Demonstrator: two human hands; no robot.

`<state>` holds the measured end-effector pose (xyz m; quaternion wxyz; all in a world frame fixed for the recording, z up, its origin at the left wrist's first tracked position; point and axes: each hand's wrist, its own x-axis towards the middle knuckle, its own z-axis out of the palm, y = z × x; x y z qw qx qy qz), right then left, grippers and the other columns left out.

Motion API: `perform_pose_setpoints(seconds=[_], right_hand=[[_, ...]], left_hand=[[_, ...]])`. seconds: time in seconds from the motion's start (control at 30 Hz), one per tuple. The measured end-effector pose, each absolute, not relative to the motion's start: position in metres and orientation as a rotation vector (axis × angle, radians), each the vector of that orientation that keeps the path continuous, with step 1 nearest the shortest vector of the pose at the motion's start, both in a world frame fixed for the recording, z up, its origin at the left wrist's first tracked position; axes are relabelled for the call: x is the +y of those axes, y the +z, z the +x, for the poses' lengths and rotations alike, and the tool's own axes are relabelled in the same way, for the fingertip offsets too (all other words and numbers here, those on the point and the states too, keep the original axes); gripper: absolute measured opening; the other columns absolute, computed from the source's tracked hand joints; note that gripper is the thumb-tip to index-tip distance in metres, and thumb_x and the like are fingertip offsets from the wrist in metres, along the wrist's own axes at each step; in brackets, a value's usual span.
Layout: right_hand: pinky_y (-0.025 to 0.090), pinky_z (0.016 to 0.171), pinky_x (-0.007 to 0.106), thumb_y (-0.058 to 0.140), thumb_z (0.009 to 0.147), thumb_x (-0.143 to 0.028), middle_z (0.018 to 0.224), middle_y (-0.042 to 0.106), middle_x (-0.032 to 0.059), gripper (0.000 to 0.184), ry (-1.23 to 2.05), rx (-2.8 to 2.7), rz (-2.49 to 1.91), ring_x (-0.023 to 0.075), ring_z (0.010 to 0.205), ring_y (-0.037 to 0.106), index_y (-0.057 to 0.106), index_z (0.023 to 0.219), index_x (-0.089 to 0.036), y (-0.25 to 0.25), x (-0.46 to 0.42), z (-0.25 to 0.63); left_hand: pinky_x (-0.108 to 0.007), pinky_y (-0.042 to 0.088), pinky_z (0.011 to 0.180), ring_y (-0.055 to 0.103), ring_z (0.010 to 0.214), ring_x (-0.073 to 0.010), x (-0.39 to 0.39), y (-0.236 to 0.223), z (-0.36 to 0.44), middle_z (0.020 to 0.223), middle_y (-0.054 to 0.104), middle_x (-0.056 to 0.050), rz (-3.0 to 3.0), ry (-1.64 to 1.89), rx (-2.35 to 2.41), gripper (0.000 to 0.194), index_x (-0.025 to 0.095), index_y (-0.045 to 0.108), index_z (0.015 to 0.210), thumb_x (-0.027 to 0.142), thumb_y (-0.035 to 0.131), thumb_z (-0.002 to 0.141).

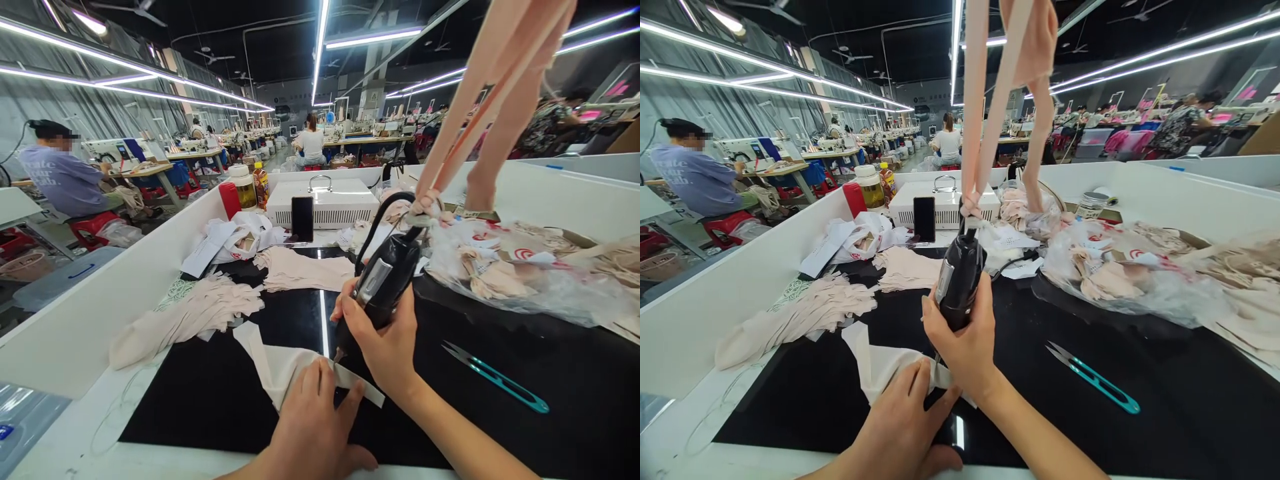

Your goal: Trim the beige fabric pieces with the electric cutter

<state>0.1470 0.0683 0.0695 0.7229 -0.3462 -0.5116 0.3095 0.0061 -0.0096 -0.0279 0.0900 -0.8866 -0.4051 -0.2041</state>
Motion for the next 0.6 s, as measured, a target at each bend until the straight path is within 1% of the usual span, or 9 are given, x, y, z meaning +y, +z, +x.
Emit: perform_pose_setpoints(seconds=[0.1,0.23,0.4,0.6], right_hand=[[0.063,0.055,0.03,0.081,0.086,-0.027,0.08,0.071,-0.0063,0.027,0.683,-1.135,-0.758,0.0136,0.054,0.068,0.057,0.1,-0.028,0.071,0.07,0.147],[0.061,0.053,0.028,0.08,0.085,-0.02,0.079,0.072,-0.0077,0.03,0.693,-1.112,-0.694,0.0129,0.054,0.067,0.056,0.103,-0.028,0.073,0.072,0.144],[0.061,0.053,0.028,0.077,0.087,-0.017,0.078,0.072,-0.0079,0.027,0.705,-1.15,-0.675,0.0125,0.054,0.067,0.056,0.1,-0.028,0.072,0.072,0.142],[0.06,0.052,0.027,0.079,0.088,-0.019,0.078,0.072,-0.008,0.027,0.718,-1.136,-0.705,0.0128,0.054,0.068,0.057,0.1,-0.028,0.07,0.071,0.144]], left_hand=[[-0.047,0.069,0.083,0.075,0.109,-0.0386,-0.009,-0.033,0.006,0.131,0.072,-0.024,-2.594,-0.628,-1.177,0.095,0.03,0.073,0.145,0.093,0.078,0.074],[-0.047,0.068,0.084,0.075,0.111,-0.0391,-0.009,-0.038,0.008,0.132,0.073,-0.023,-2.581,-0.596,-1.2,0.094,0.032,0.073,0.145,0.096,0.073,0.076],[-0.046,0.068,0.083,0.076,0.109,-0.0392,-0.008,-0.04,0.013,0.13,0.075,-0.022,-2.531,-0.592,-1.192,0.099,0.033,0.074,0.144,0.096,0.08,0.068],[-0.042,0.067,0.083,0.075,0.112,-0.0382,-0.01,-0.043,0.017,0.128,0.075,-0.02,-2.477,-0.667,-1.217,0.101,0.034,0.076,0.139,0.098,0.083,0.061]])
